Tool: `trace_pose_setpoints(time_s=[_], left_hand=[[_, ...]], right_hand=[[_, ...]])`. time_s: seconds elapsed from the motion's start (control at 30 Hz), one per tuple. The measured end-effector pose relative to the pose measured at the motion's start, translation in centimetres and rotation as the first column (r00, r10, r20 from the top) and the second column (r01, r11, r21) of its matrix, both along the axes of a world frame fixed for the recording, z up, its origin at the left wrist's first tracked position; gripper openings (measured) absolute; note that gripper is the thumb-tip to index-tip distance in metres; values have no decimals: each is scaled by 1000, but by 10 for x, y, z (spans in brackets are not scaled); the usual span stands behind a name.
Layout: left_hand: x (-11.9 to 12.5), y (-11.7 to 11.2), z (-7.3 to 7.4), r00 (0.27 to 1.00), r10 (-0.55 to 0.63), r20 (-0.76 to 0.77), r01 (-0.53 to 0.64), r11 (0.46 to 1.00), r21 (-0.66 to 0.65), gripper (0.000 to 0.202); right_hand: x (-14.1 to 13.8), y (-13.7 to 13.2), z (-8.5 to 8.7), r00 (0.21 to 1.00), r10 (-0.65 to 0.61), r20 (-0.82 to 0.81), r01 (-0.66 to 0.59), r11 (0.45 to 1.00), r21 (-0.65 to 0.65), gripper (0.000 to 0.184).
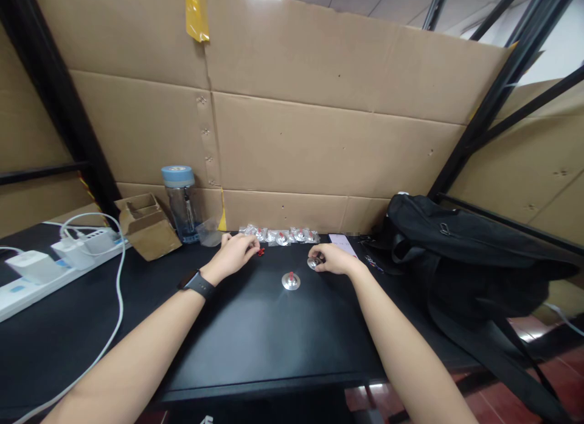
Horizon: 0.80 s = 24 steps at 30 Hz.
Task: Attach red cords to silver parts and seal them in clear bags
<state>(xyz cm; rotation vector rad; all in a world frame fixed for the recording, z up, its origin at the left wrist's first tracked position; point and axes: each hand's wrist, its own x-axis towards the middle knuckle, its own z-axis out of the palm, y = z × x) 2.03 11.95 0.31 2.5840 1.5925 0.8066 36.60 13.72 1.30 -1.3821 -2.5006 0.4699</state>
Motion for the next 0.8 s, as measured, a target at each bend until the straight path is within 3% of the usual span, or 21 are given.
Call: trace_pose_setpoints(time_s=[0.13,0.3,0.47,0.57,0.67,0.8], left_hand=[[10,-9,6,994,-91,57,91,996,9,9],[21,-15,9,985,-112,129,111,994,12,12],[31,-25,16,962,-141,233,143,990,8,12],[40,-32,18,921,-143,364,143,989,25,13],[49,-36,18,845,-170,507,163,985,58,12],[58,-38,16,776,-189,602,178,981,78,14]], right_hand=[[-4,0,-4,1000,11,-14,-10,997,81,26],[-9,-2,-3,995,-91,-45,98,980,172,25],[-20,-9,5,950,-54,-308,97,987,126,30],[-38,-19,11,833,-32,-552,65,997,41,36],[-62,-34,14,658,-6,-753,-22,999,-26,38],[-89,-54,16,498,-7,-867,-120,990,-77,41]])
